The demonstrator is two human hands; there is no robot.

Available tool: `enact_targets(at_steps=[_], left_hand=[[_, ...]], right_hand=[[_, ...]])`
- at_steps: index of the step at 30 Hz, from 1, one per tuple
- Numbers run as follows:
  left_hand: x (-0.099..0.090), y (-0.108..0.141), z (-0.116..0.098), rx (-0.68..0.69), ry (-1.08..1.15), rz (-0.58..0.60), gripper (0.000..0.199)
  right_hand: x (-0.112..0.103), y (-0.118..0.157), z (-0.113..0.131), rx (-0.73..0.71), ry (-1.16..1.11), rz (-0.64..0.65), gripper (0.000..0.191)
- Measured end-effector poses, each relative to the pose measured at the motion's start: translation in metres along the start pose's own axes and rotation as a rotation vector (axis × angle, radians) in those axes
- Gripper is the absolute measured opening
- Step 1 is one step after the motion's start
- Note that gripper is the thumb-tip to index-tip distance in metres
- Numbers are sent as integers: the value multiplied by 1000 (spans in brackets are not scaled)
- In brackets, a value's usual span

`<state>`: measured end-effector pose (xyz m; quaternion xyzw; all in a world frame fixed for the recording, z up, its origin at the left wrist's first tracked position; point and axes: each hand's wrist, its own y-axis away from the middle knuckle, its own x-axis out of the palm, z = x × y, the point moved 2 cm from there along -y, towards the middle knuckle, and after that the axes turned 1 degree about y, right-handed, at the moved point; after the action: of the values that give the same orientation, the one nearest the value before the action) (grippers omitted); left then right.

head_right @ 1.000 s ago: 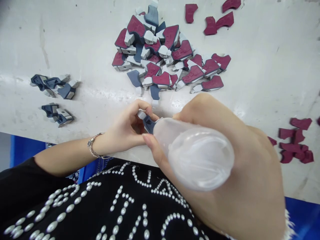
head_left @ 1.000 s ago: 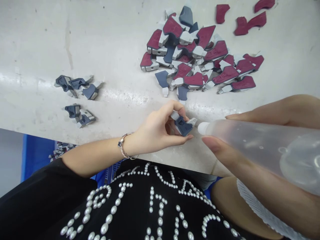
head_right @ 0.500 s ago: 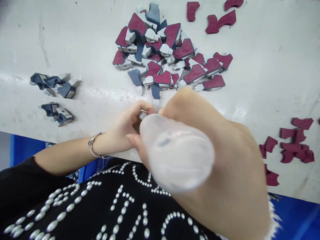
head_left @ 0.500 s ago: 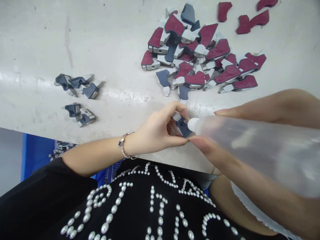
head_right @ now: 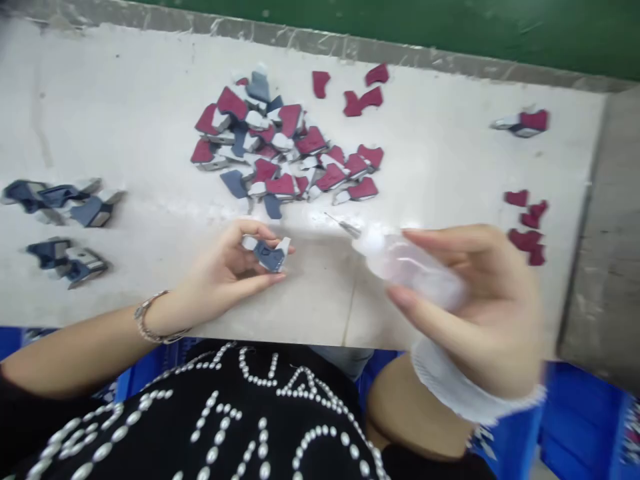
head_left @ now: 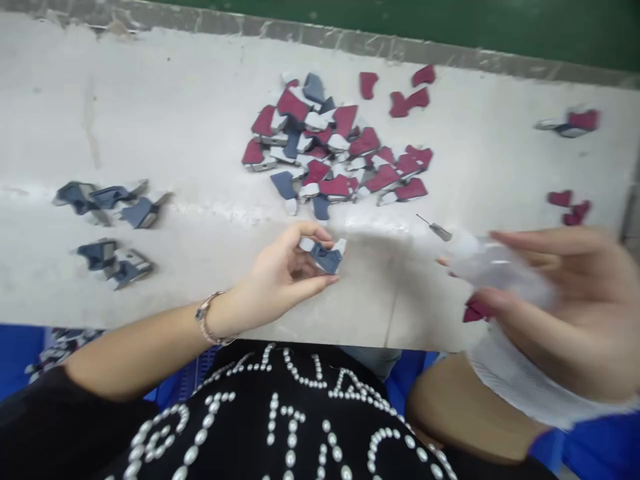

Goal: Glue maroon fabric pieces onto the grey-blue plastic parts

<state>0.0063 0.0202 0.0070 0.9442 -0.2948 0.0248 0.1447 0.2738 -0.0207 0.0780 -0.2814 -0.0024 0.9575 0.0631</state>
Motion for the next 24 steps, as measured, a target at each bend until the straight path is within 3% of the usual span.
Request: enact_targets(at_steps=[4, 7, 10, 14, 17, 19, 21, 24], left_hand=[[-1, 3, -3, -75, -108, 0, 37], [-3, 2, -6, -70, -195, -61, 37], [-2, 1, -7, -63, -204, -62, 36], [-1, 2, -7, -42, -242, -52, 27], [0, 3, -7, -13, -233, -39, 25], [0, 5, -8, 0, -201, -13, 25], [1, 5, -8, 2, -191, 18, 25], [3, 5, -7, 8, -200, 43, 25]], right_hand=[[25, -11, -2, 19, -124, 105, 42], [46, -21, -10, 31, -117, 215, 35], [52, -23, -16, 58, -124, 227, 30], [22, -8, -20, 125, 67, 172, 44], [-24, 11, -32, 410, 507, -33, 32], [-46, 22, -44, 592, 663, -59, 33], [-54, 28, -57, 668, 692, -35, 32], [-49, 29, -73, 670, 675, -39, 23]])
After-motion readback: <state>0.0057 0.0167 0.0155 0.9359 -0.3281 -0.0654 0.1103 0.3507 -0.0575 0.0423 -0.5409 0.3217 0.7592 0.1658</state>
